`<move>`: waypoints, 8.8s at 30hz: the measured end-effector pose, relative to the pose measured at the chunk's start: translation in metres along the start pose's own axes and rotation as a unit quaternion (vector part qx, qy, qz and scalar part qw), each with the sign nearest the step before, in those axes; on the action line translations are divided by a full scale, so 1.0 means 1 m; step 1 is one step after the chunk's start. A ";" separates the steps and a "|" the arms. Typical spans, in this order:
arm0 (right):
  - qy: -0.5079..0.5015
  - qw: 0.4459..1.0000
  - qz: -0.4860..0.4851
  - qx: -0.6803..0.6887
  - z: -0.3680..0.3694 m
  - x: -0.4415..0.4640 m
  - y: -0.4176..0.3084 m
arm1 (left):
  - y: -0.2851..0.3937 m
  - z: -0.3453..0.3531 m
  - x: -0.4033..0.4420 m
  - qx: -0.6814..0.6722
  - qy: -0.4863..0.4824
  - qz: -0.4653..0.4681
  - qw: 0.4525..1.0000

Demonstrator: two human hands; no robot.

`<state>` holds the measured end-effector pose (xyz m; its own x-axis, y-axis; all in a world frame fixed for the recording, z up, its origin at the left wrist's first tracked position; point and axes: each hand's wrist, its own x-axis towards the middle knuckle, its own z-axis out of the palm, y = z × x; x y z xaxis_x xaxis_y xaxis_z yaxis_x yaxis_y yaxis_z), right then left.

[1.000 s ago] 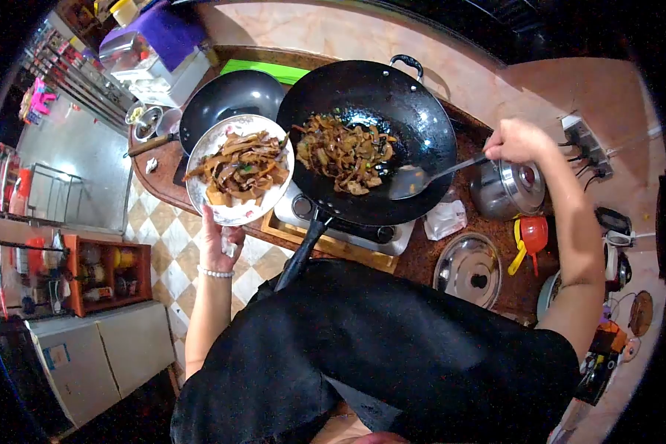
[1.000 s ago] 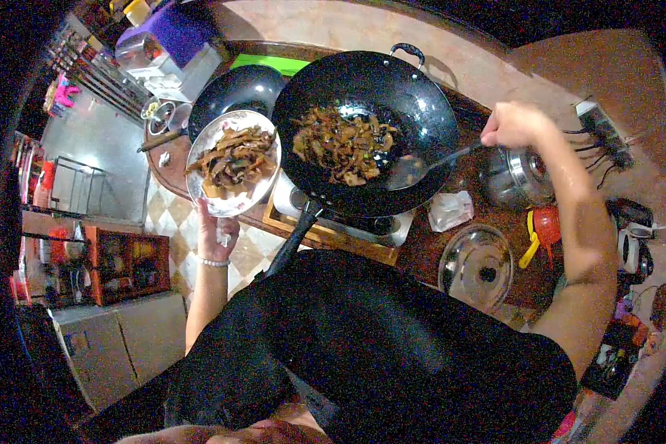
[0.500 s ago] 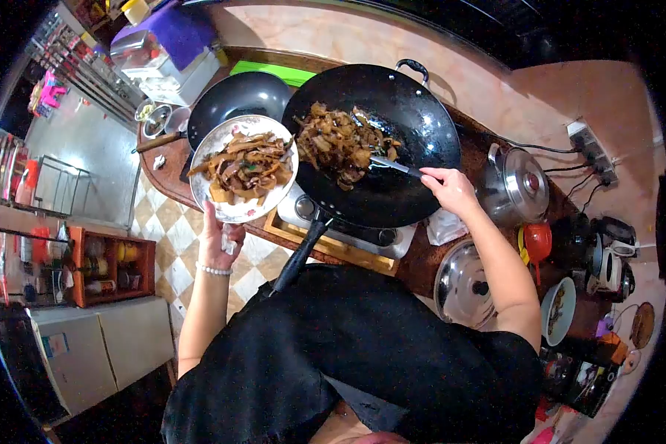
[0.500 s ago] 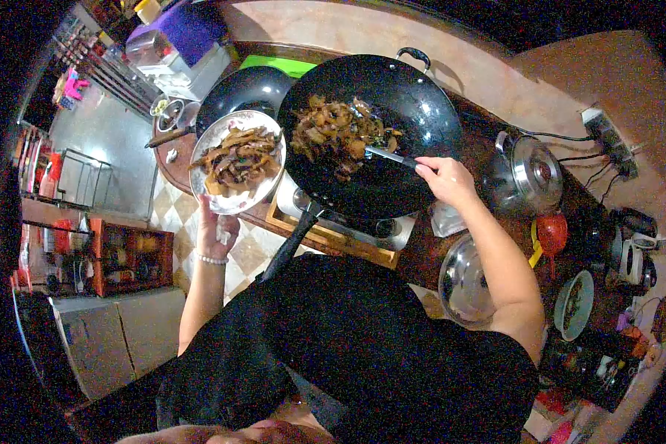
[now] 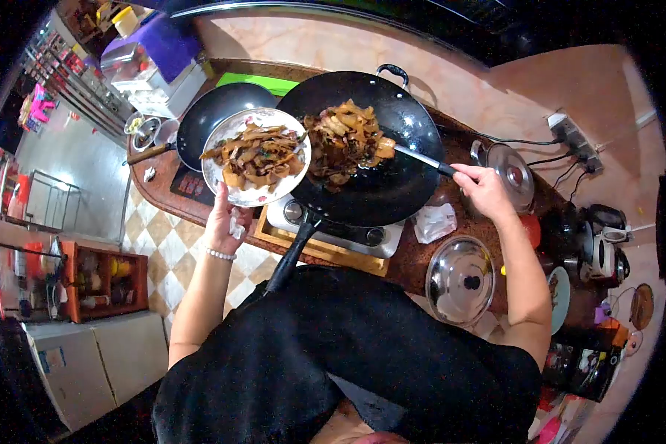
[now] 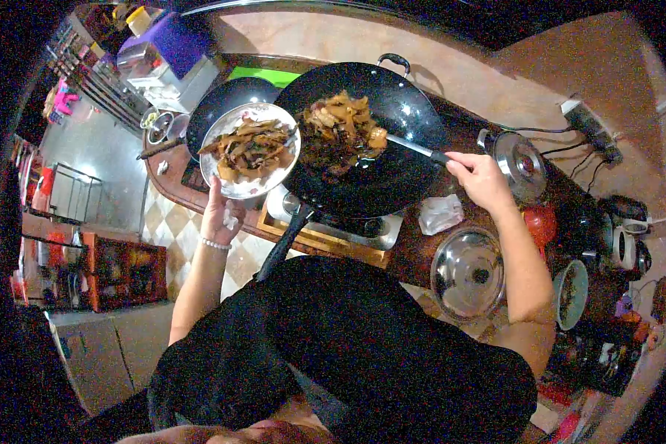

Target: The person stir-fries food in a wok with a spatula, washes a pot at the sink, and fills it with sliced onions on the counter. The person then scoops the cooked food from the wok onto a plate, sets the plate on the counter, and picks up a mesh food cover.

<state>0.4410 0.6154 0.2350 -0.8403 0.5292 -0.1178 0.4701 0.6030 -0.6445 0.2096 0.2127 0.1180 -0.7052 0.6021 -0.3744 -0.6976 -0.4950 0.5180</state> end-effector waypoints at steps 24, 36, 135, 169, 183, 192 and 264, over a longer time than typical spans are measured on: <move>0.211 0.932 -0.208 -0.208 -0.001 -0.037 -0.047 | -0.061 0.078 0.055 0.051 -0.050 -0.102 0.992; 0.329 0.829 -0.276 -0.358 0.004 -0.043 -0.029 | -0.073 0.072 0.065 0.011 -0.098 -0.145 0.984; -0.178 0.948 0.059 -0.256 -0.047 0.001 -0.042 | -0.015 -0.050 -0.005 -0.057 -0.045 0.011 0.997; 0.197 0.944 -0.191 -0.184 -0.008 -0.022 -0.049 | -0.037 0.020 0.039 0.025 -0.087 -0.061 0.994; 0.279 0.897 -0.279 -0.199 0.063 -0.062 -0.008 | -0.064 0.050 0.058 0.014 -0.069 -0.111 0.991; 0.234 0.920 -0.263 -0.170 0.046 -0.058 -0.013 | -0.067 0.050 0.060 -0.016 -0.079 -0.104 0.991; 0.008 0.992 0.007 -0.128 0.109 0.077 -0.003 | -0.007 -0.048 -0.019 -0.078 -0.016 0.049 0.996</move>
<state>0.3451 0.5889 0.1454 -0.8296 0.5468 -0.1126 0.5369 0.7261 -0.4295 0.2215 0.1747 0.0849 -0.7684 0.5645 -0.3015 -0.6383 -0.6422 0.4244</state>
